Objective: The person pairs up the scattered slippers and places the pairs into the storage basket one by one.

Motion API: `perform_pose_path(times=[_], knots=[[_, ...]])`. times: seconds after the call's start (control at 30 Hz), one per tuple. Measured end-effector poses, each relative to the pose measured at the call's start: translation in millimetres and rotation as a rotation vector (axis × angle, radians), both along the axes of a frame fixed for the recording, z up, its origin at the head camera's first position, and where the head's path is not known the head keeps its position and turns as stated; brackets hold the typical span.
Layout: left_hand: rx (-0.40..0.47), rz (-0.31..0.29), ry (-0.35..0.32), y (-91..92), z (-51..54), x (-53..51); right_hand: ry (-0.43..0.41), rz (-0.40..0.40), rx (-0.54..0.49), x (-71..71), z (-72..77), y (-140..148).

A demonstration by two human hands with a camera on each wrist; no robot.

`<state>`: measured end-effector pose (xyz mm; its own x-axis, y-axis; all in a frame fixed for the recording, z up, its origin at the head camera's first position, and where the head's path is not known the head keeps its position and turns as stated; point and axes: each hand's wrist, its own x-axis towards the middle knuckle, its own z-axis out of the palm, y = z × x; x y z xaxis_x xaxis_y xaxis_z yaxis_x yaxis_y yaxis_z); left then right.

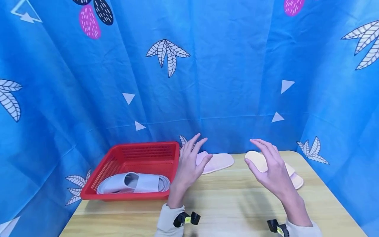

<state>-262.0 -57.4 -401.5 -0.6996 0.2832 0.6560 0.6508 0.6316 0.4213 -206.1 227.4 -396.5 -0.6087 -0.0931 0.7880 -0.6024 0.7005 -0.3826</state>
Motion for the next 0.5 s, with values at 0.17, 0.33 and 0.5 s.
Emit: perform_pose_path(times=[0.17, 0.33, 0.5], knots=[[-0.01, 0.02, 0.003, 2.2, -3.6, -9.7, 0.006, -0.035, 0.006, -0.3, 0.3, 6], [-0.034, 0.025, -0.012, 6.9, -6.5, -19.1, -0.019, -0.079, 0.0, 2.4, -1.3, 15], [-0.045, 0.019, -0.043, 13.6, -12.2, -26.9, -0.022, -0.097, -0.002, 3.7, -2.7, 21]])
